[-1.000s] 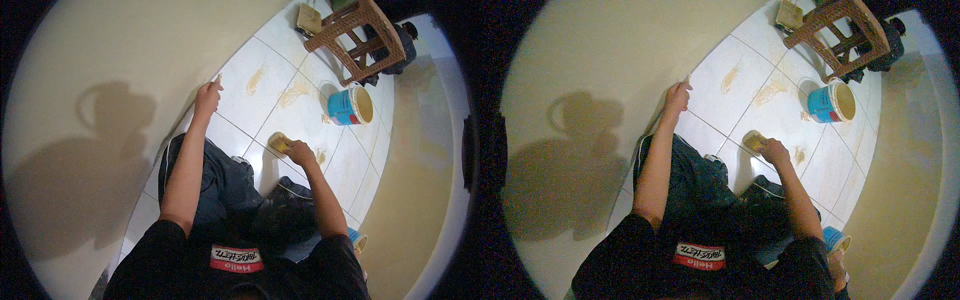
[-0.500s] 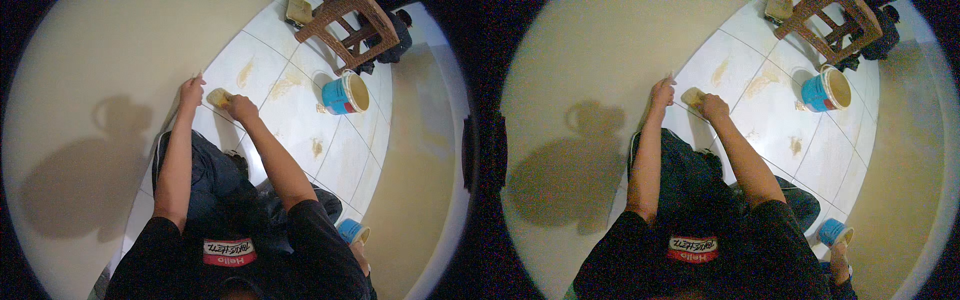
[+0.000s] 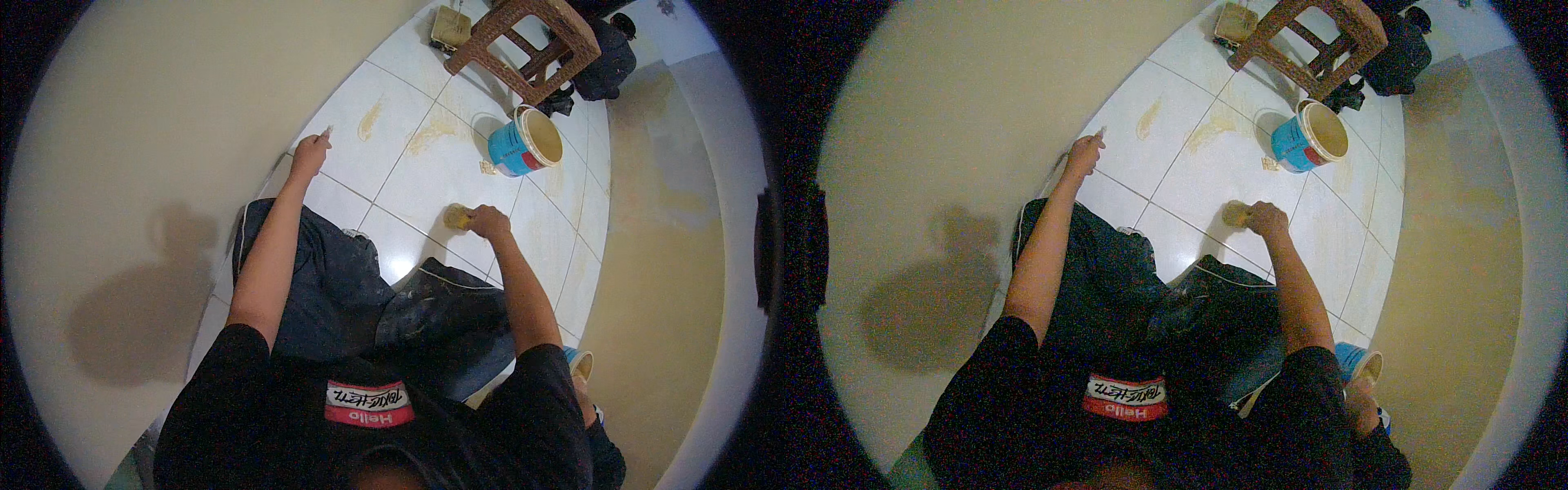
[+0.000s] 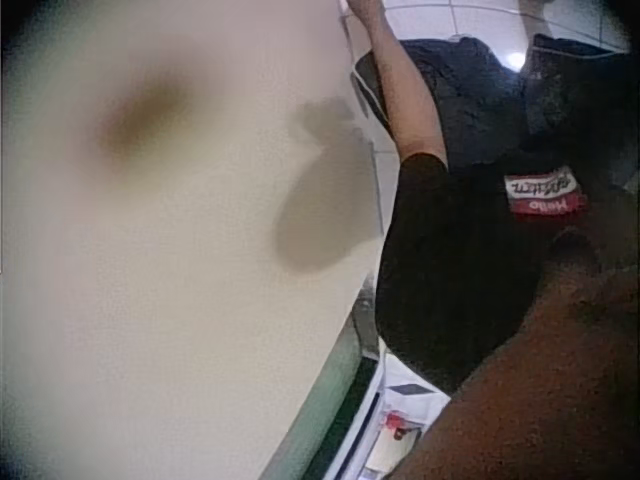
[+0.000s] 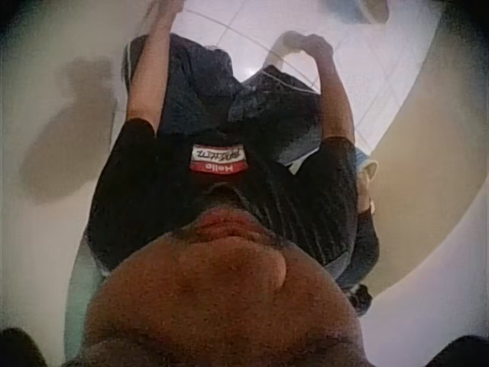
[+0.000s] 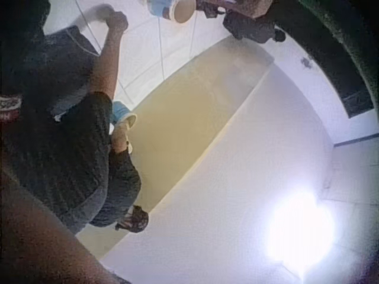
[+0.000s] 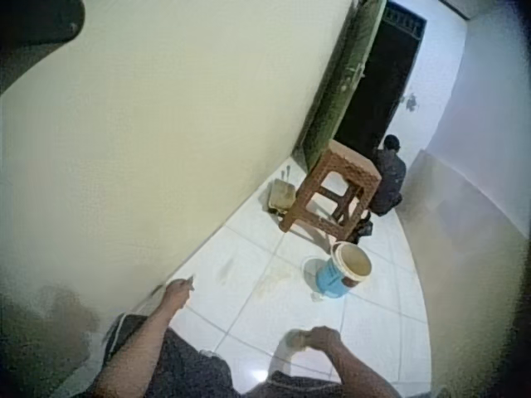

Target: The person applies a yellow substance to floor tiles with a brush and spreads it using a putty knife while sitting on the floor.

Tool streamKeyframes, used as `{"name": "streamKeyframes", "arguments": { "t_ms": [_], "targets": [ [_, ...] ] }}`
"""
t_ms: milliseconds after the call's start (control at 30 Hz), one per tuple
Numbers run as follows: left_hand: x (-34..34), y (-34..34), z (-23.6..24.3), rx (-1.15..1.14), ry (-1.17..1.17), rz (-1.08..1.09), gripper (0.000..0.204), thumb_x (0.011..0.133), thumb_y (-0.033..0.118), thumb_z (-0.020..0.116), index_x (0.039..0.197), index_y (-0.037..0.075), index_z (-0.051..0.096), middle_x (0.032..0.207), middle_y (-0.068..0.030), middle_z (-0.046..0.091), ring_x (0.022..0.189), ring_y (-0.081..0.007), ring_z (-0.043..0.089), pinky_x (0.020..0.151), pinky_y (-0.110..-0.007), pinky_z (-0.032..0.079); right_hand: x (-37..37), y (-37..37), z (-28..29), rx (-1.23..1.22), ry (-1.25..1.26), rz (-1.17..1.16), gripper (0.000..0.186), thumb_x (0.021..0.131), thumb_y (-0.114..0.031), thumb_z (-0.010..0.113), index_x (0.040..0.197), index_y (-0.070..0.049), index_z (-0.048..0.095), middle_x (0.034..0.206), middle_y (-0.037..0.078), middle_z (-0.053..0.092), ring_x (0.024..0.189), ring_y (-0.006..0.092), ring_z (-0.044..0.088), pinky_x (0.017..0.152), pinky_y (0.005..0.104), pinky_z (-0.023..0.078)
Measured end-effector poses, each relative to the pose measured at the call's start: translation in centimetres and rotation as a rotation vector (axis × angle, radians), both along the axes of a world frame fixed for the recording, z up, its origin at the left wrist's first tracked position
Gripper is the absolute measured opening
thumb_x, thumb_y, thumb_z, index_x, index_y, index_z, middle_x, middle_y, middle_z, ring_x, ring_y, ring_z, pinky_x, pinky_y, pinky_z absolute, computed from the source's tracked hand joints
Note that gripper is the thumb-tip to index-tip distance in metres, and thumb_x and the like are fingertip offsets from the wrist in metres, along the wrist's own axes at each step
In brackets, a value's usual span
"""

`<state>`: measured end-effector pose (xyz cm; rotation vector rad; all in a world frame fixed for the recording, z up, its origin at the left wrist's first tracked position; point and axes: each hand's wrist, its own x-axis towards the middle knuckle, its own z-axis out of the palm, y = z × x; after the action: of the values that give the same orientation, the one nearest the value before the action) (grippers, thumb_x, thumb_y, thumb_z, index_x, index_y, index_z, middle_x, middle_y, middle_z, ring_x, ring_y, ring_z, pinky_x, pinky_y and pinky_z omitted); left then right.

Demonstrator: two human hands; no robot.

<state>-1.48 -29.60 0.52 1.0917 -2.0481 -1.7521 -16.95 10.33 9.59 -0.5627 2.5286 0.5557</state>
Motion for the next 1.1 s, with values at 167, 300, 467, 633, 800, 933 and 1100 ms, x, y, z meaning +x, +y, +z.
{"name": "streamKeyframes", "arguments": {
  "t_ms": [167, 300, 467, 633, 800, 933, 1100],
  "targets": [
    [0.0, 1.1, -0.2, 0.028, -0.093, -0.057, 0.052, 0.094, 0.048, 0.045, 0.085, 0.002, 0.068, 0.058, -0.0087, 0.056, 0.05, -0.0209, 0.053, 0.048, -0.038, 0.043, 1.5, -5.5, 1.3, -0.207, 0.076, 0.167, 0.04, 0.084, -0.048, 0.059, 0.111, -0.02, 0.068, 0.101, 0.015, 0.07, 0.095, 0.0346, 0.067, 0.082, 0.0473, 0.054],
    [0.9, -1.0, -0.8, 0.079, -0.106, -0.054, 0.055, 0.095, 0.052, 0.04, 0.093, 0.003, 0.066, 0.054, -0.0034, 0.046, 0.042, -0.0154, 0.045, 0.038, -0.034, 0.036, 6.8, -14.5, -3.1, -0.283, 0.002, 0.204, 0.04, 0.086, -0.052, 0.056, 0.116, -0.028, 0.067, 0.103, 0.014, 0.07, 0.094, 0.0337, 0.067, 0.084, 0.0454, 0.053],
    [1.8, -1.7, -1.1, 0.076, -0.147, -0.059, 0.057, 0.096, 0.053, 0.039, 0.091, 0.002, 0.065, 0.056, -0.0036, 0.048, 0.042, -0.0153, 0.044, 0.037, -0.032, 0.036, 9.6, -15.0, -3.8, -0.446, -0.222, 0.16, 0.048, 0.085, -0.052, 0.059, 0.13, -0.037, 0.057, 0.104, 0.015, 0.07, 0.096, 0.0324, 0.067, 0.084, 0.0437, 0.053],
    [0.8, -0.9, 0.3, 0.066, -0.091, -0.076, 0.055, 0.096, 0.052, 0.041, 0.09, 0.002, 0.064, 0.053, -0.0015, 0.044, 0.041, -0.0132, 0.041, 0.036, -0.031, 0.033, 4.3, -2.8, -5.6, -0.308, -0.175, 0.092, 0.05, 0.083, -0.051, 0.062, 0.131, -0.04, 0.055, 0.105, 0.014, 0.068, 0.095, 0.032, 0.066, 0.085, 0.0435, 0.053],
    [0.4, -2.2, -0.3, 0.077, -0.116, -0.056, 0.054, 0.097, 0.051, 0.041, 0.089, 0.003, 0.063, 0.055, -0.0008, 0.045, 0.041, -0.0122, 0.041, 0.037, -0.03, 0.033, 1.2, 4.7, -2.0, -0.139, -0.021, 0.064, 0.045, 0.078, -0.051, 0.068, 0.114, -0.023, 0.068, 0.103, 0.014, 0.07, 0.093, 0.0313, 0.068, 0.082, 0.0437, 0.054],
    [0.3, -2.9, -0.3, 0.085, -0.159, -0.046, 0.055, 0.097, 0.051, 0.041, 0.09, 0.002, 0.063, 0.055, -0.0014, 0.046, 0.041, -0.0128, 0.042, 0.037, -0.031, 0.034, 0.5, 4.8, 0.9, -0.097, 0.066, 0.048, 0.043, 0.075, -0.047, 0.071, 0.107, -0.019, 0.07, 0.096, 0.014, 0.071, 0.088, 0.0312, 0.069, 0.078, 0.0447, 0.055],
    [1.0, -2.9, 0.8, 0.017, -0.185, -0.045, 0.056, 0.097, 0.052, 0.041, 0.093, 0.002, 0.064, 0.055, -0.0018, 0.045, 0.041, -0.013, 0.042, 0.036, -0.031, 0.034, 5.2, -3.6, 2.1, -0.395, 0.026, 0.259, 0.053, 0.08, -0.049, 0.065, 0.131, -0.037, 0.055, 0.092, 0.015, 0.07, 0.081, 0.0342, 0.068, 0.073, 0.0468, 0.054]
  ]
}}
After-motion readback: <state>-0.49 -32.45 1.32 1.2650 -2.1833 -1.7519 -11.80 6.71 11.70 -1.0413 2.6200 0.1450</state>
